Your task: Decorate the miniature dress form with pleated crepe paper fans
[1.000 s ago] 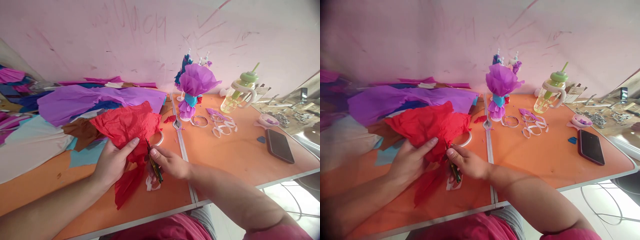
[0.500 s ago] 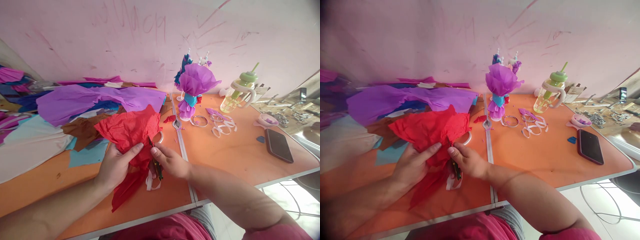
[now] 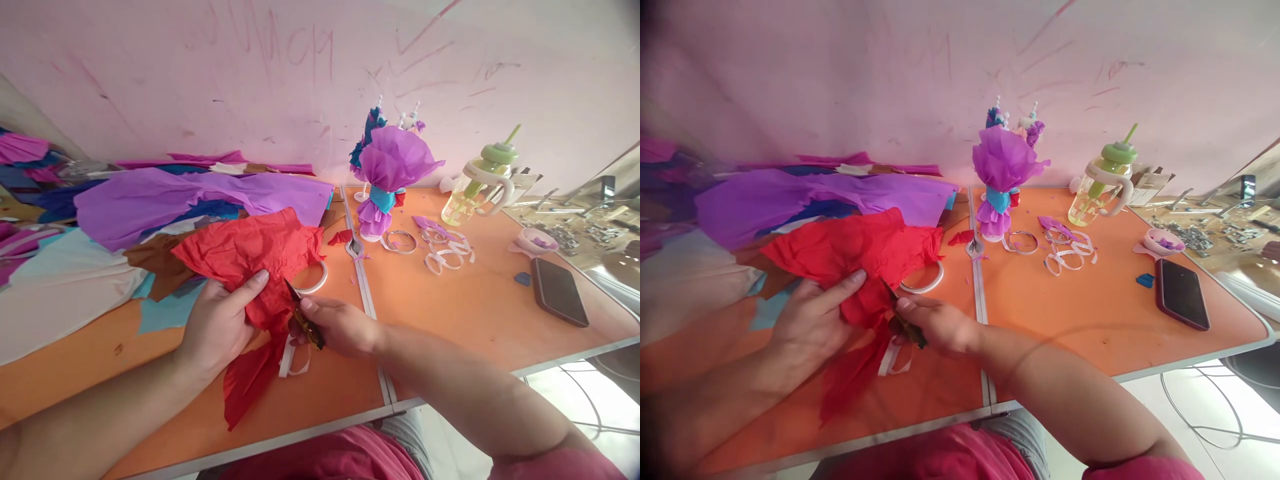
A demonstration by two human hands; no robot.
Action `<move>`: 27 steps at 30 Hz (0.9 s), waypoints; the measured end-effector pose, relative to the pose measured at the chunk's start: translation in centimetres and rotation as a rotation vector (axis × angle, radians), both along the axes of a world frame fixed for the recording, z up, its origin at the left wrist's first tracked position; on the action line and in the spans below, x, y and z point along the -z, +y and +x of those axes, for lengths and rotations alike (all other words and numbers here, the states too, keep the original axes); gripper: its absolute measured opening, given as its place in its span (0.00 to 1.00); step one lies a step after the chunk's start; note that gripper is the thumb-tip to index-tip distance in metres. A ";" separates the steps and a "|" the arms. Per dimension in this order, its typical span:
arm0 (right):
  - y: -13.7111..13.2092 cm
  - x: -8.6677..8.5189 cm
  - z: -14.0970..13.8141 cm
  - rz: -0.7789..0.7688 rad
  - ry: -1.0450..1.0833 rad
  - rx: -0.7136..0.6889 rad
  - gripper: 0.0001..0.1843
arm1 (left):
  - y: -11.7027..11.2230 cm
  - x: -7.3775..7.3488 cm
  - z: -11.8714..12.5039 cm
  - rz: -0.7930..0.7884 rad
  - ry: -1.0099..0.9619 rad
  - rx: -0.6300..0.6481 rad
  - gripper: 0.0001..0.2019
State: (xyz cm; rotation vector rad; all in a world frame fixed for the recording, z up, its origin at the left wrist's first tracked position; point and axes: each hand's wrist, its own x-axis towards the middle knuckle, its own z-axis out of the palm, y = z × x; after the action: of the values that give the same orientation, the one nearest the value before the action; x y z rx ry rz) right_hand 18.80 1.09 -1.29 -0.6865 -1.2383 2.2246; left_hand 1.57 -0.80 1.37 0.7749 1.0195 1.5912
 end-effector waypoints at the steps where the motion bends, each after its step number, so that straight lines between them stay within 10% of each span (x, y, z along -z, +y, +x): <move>1: 0.1 0.3 0.0 -0.045 0.049 -0.009 0.29 | 0.0 0.2 -0.1 0.001 -0.004 0.018 0.17; 27: 0.4 -1.2 0.8 0.250 -0.009 -0.071 0.28 | -0.7 0.4 0.3 -0.141 -0.075 0.059 0.16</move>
State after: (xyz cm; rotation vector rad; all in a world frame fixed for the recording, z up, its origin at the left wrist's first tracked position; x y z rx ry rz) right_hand 19.65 1.53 -0.13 -0.5624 -1.5334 2.0742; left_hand 1.89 -1.49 0.98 0.6390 1.0326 1.4704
